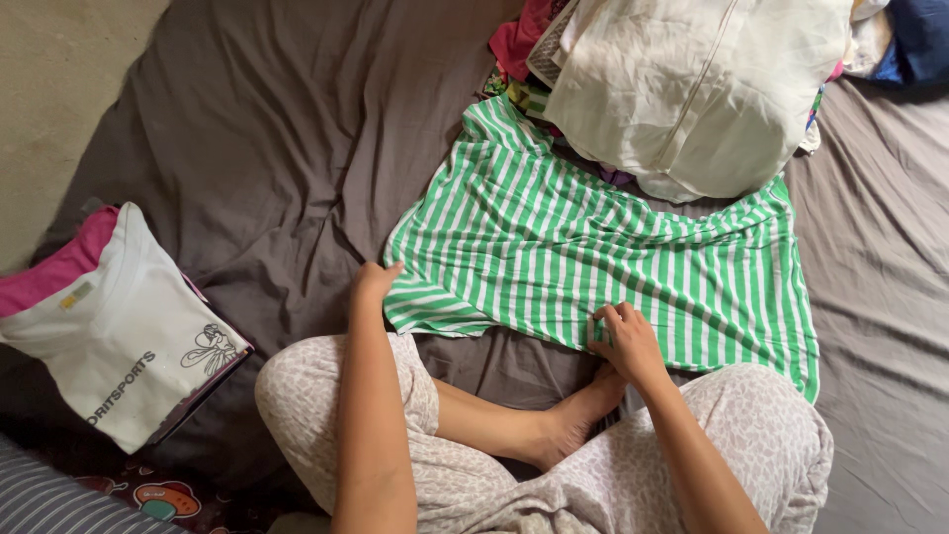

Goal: The person sits on a bed and folds two shirts by hand, smoothing the fabric and aligning the edges before placing them in a stack.

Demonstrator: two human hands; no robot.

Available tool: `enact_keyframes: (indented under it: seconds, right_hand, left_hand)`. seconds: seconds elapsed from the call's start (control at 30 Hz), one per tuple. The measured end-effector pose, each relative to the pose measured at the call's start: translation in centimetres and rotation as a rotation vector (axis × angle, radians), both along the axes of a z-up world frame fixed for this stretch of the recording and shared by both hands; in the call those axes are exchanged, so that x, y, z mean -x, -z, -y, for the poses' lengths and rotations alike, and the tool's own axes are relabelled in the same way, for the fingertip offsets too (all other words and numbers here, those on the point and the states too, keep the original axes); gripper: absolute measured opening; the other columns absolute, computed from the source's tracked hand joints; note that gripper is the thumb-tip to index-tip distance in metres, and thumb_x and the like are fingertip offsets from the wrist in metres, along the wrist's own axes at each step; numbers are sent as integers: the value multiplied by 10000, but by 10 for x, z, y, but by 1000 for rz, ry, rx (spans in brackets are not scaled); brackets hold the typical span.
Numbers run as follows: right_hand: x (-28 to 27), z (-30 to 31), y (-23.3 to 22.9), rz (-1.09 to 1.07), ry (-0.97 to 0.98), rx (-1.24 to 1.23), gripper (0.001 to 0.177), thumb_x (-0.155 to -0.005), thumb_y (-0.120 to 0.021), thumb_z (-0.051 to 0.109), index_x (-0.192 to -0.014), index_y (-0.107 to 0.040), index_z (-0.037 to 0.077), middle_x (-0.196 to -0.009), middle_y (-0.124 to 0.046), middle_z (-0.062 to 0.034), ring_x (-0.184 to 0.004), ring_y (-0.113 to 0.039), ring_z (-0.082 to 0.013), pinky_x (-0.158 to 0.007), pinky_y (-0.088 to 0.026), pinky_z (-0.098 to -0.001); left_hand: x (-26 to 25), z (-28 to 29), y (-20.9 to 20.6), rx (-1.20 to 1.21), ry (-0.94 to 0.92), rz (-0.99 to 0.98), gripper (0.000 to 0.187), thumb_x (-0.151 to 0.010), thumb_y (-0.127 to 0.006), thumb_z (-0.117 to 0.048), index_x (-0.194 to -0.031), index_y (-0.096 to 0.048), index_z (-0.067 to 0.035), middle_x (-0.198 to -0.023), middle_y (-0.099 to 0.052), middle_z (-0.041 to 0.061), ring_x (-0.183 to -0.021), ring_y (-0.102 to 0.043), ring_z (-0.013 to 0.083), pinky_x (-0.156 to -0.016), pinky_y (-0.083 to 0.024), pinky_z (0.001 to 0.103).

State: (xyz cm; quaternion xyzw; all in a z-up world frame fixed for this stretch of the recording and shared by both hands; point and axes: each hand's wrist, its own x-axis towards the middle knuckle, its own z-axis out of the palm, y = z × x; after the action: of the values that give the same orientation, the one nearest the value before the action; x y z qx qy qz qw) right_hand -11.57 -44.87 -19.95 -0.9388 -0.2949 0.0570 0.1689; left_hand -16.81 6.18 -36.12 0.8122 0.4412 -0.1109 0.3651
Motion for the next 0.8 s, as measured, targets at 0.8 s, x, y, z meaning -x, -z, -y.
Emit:
enact_keyframes:
  seconds: [0.8]
  right_hand:
    - [-68, 160, 25, -102, 284, -290, 418, -857, -800, 253, -1199, -661, 57, -1066, -707, -111, -847, -717, -274, -739, -563, -391]
  left_hand:
    - [16, 247, -146, -588, 985, 779, 448, -790, -767, -228, -1166, -626, -32, -1147, -623, 137, -1052, -590, 317, -931, -448, 465]
